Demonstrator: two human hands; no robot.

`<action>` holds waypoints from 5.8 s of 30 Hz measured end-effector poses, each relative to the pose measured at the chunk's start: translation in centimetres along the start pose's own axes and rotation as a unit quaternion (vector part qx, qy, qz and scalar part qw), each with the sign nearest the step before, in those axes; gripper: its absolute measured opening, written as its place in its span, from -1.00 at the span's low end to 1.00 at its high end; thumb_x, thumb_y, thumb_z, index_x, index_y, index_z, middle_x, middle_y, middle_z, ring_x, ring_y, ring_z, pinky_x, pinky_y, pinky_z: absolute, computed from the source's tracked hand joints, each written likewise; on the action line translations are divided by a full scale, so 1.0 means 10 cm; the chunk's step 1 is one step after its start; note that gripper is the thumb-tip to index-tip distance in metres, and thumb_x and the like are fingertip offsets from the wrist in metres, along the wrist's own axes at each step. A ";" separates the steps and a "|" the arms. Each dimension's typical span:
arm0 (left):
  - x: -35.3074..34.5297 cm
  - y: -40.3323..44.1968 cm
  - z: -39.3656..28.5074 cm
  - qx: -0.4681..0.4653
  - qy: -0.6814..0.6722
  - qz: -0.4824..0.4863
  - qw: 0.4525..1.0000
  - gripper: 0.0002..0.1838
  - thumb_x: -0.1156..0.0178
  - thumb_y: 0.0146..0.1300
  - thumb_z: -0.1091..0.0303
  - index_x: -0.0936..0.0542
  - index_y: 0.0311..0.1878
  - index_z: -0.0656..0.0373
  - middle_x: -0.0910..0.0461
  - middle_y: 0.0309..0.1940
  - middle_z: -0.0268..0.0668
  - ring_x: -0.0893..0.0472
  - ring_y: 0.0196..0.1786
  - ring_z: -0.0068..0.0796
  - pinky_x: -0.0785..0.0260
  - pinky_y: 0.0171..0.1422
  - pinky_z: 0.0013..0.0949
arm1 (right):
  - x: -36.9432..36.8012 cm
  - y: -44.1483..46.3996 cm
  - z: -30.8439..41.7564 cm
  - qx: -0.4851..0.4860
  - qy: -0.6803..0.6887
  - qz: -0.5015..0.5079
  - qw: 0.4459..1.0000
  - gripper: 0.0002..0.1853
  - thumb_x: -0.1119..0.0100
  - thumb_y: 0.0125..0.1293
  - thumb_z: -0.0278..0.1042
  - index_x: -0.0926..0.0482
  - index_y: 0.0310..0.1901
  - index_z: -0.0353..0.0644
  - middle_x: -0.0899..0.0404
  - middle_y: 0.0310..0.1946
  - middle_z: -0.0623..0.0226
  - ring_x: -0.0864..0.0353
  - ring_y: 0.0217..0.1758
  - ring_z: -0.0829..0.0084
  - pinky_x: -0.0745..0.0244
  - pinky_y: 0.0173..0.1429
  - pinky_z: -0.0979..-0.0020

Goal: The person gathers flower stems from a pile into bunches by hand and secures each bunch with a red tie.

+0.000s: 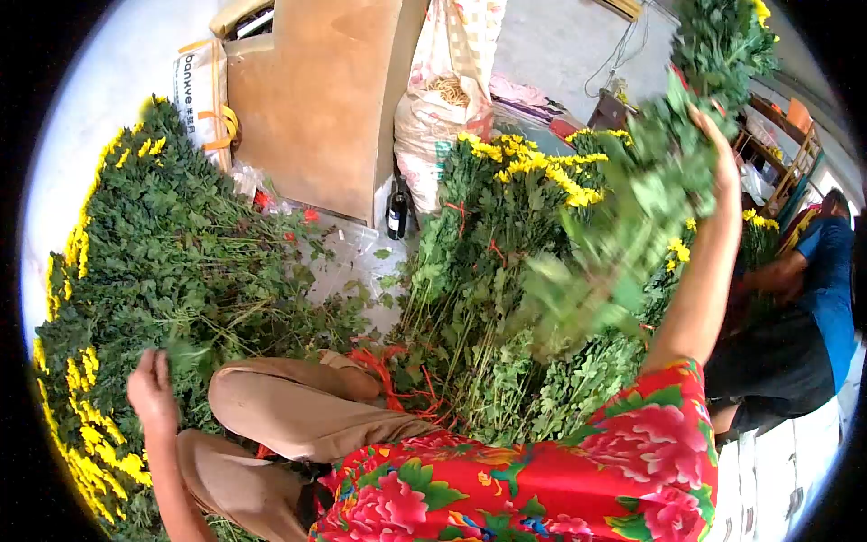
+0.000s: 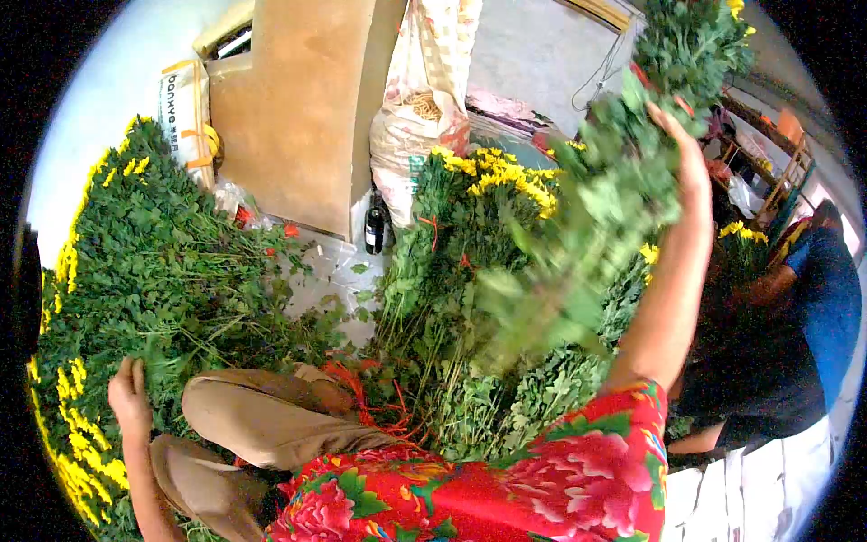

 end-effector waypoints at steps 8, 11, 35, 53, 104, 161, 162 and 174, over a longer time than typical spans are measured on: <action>-0.05 -0.23 0.46 -0.024 0.019 -0.049 0.998 -0.77 -0.13 0.38 0.31 -0.47 -0.28 0.32 -0.42 -0.51 -0.03 -0.42 -0.41 0.02 -0.34 -0.24 -0.17 | -0.06 -1.42 -1.19 -0.133 -0.281 -0.075 0.947 -0.57 -0.47 0.04 -0.29 -0.59 -0.04 -0.16 -0.65 -0.13 0.30 -0.59 -0.08 0.45 -0.48 0.08 0.35; -0.11 -0.27 0.53 0.034 0.016 0.038 0.999 -0.80 -0.17 0.33 0.35 -0.48 -0.27 0.32 -0.46 -0.39 -0.01 -0.49 -0.28 0.03 -0.36 -0.13 -0.16 | -0.17 -1.75 -1.97 -0.085 -0.340 -0.148 0.925 -0.38 -0.55 -0.06 -0.22 -0.50 -0.01 -0.35 -0.68 -0.14 0.05 -0.66 -0.10 0.35 -0.50 0.13 0.32; 0.71 -1.25 0.52 0.278 -0.062 0.442 0.850 -0.62 -0.33 0.10 0.26 -0.59 -0.05 0.24 -0.66 -0.19 0.02 -0.65 -0.14 0.04 -0.49 -0.03 -0.10 | -2.15 -1.38 -3.49 -0.076 -0.719 0.337 0.603 -0.45 -0.29 0.24 0.17 -0.65 -0.22 -0.32 -0.70 -0.27 0.12 -0.70 -0.26 0.15 -0.59 -0.22 0.19; 0.31 -1.09 0.35 0.203 -0.009 0.428 0.881 -0.69 -0.30 0.08 0.28 -0.44 -0.20 0.20 -0.51 -0.32 -0.15 -0.58 -0.18 -0.08 -0.46 -0.16 -0.10 | -8.69 -4.78 -2.03 0.324 -0.036 0.682 0.654 -0.44 -0.39 0.15 -0.19 -0.42 0.13 -0.25 -0.51 0.02 -0.05 -0.53 0.07 -0.05 -0.49 0.16 0.07; 0.22 -1.80 1.45 0.424 -0.563 -0.270 0.656 -0.39 -0.25 0.29 -0.02 -0.52 0.26 0.21 -0.56 0.19 -0.20 -0.49 0.27 -0.32 -0.21 0.47 -0.20 | -7.07 -5.53 0.56 0.345 0.182 0.669 0.632 -0.27 -0.34 0.14 -0.23 -0.29 0.31 -0.32 -0.43 0.16 -0.05 -0.42 0.22 -0.02 -0.28 0.33 0.08; -0.45 -1.93 1.53 0.465 -0.005 0.148 0.873 -0.55 -0.05 0.38 0.12 -0.49 0.23 0.15 -0.63 0.02 -0.02 -0.58 0.13 -0.08 -0.41 0.26 -0.19 | -6.57 -5.01 1.00 0.490 0.264 0.562 0.611 -0.36 -0.07 -0.14 -0.73 -0.55 0.13 -0.28 -0.59 -0.14 0.07 -0.62 -0.17 0.02 -0.56 -0.07 0.20; -0.56 -1.90 1.50 0.428 0.015 0.154 0.890 -0.58 -0.02 0.38 0.14 -0.51 0.21 0.12 -0.64 -0.01 -0.02 -0.59 0.12 -0.06 -0.42 0.24 -0.17 | -6.49 -5.07 1.06 0.492 0.275 0.558 0.608 -0.35 -0.13 -0.15 -0.73 -0.54 0.14 -0.28 -0.58 -0.12 0.08 -0.61 -0.15 0.03 -0.56 -0.06 0.20; 0.15 -1.71 1.00 0.446 -0.441 -0.210 0.750 -0.65 -0.17 0.35 0.27 -0.58 0.10 0.27 -0.66 0.01 -0.18 -0.60 0.08 -0.33 -0.40 0.19 -0.26 | -6.88 -5.45 0.66 0.370 0.168 0.700 0.587 -0.40 -0.27 0.17 -0.43 -0.40 0.29 -0.23 -0.59 -0.04 -0.01 -0.64 -0.05 -0.03 -0.55 0.01 0.20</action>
Point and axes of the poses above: each hand's wrist, its own y-axis towards the middle knuckle, its own x-axis out of the back of the hand, z = x × y, the point moved 9 cm from there along y, towards the middle knuckle
